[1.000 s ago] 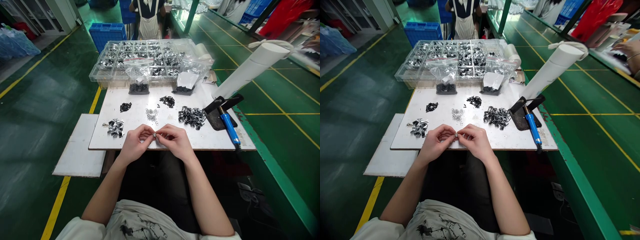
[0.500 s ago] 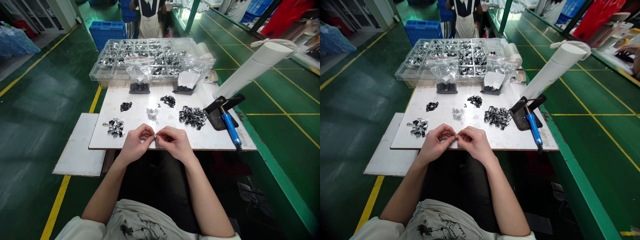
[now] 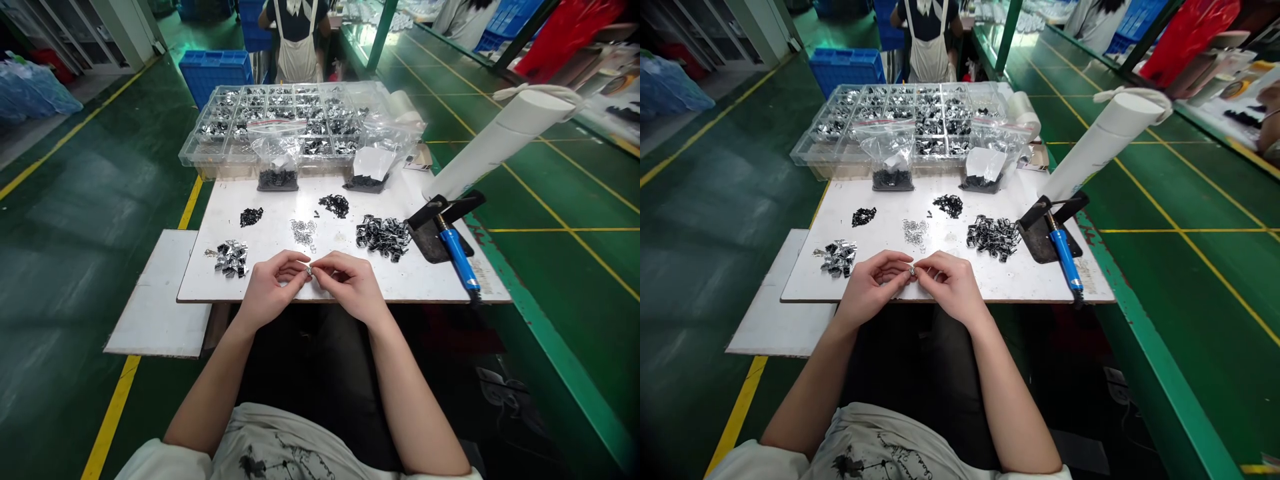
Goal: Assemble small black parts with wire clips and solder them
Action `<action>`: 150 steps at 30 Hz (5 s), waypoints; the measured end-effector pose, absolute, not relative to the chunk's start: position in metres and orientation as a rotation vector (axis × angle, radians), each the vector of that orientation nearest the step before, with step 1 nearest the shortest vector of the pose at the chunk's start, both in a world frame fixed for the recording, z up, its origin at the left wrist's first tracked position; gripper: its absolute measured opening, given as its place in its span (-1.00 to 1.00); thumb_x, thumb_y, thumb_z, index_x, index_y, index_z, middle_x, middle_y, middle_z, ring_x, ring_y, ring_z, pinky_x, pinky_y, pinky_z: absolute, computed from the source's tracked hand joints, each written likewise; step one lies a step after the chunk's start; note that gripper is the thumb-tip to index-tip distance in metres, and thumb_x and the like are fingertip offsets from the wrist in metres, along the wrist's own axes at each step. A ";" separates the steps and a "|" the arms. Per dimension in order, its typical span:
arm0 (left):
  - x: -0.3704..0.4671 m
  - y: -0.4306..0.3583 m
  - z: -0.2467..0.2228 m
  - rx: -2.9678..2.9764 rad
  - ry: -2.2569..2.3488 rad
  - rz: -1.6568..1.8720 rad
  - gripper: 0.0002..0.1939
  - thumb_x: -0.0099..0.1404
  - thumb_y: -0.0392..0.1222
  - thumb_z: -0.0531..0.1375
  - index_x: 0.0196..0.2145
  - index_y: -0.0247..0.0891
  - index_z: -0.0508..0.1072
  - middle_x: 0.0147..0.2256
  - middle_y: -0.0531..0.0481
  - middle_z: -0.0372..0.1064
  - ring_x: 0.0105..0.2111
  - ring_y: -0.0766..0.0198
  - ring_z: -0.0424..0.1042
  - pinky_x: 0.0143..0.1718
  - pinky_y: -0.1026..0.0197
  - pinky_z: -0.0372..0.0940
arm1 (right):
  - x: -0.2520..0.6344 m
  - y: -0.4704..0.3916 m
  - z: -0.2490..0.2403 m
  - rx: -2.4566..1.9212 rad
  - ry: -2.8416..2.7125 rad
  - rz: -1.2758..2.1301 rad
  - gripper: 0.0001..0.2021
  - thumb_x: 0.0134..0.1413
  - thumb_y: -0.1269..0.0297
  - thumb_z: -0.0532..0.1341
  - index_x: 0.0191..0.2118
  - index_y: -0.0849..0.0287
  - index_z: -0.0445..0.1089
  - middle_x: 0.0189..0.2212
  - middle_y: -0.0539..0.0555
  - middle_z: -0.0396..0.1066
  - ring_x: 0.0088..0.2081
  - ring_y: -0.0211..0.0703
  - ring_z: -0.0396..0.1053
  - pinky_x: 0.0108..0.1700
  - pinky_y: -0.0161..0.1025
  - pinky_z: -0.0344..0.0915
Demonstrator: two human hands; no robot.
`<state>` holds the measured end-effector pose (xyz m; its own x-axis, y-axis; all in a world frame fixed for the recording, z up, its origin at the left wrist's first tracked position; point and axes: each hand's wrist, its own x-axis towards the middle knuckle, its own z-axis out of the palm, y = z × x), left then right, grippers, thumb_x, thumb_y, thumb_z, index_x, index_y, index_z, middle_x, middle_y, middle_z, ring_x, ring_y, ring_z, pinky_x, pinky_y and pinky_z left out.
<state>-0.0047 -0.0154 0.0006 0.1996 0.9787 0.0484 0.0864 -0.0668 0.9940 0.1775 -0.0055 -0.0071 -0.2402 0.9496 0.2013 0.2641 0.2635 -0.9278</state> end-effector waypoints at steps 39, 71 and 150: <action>-0.006 -0.012 0.003 1.245 1.145 1.078 -0.67 0.20 -0.06 0.38 -0.14 -0.30 0.58 -0.24 -0.13 0.63 -0.15 0.09 0.62 -0.02 0.10 0.50 | 0.169 0.109 0.029 -1.556 -2.568 0.198 -0.80 0.13 0.59 0.11 -0.15 0.35 0.41 -0.11 0.39 0.44 -0.14 0.09 0.42 -0.22 -0.17 0.28; -0.005 -0.013 0.002 1.189 1.151 1.165 -0.73 0.16 -0.18 0.41 -0.17 -0.30 0.64 -0.27 -0.06 0.64 -0.23 0.15 0.63 -0.10 0.20 0.54 | 0.168 -0.016 0.007 -1.084 -1.462 1.205 -0.92 0.20 0.27 0.29 -0.24 0.10 0.53 -0.21 0.08 0.41 -0.26 -0.19 0.42 -0.46 -0.36 0.42; 0.000 -0.021 -0.003 1.839 1.186 1.268 -0.84 0.33 -0.31 0.25 -0.17 -0.20 0.61 -0.24 -0.03 0.63 -0.27 0.20 0.60 -0.19 0.23 0.47 | 0.181 0.012 0.015 -1.159 -1.367 1.567 -0.71 -0.18 0.15 0.50 -0.39 0.22 0.49 -0.58 -0.04 0.43 -0.59 -0.31 0.32 -0.50 -0.31 0.29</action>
<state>-0.0004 -0.0207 -0.0031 0.1431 0.9083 0.3930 0.3318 -0.4181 0.8456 0.1807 0.0119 0.0154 -0.3154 0.9360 -0.1566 0.0278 -0.1558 -0.9874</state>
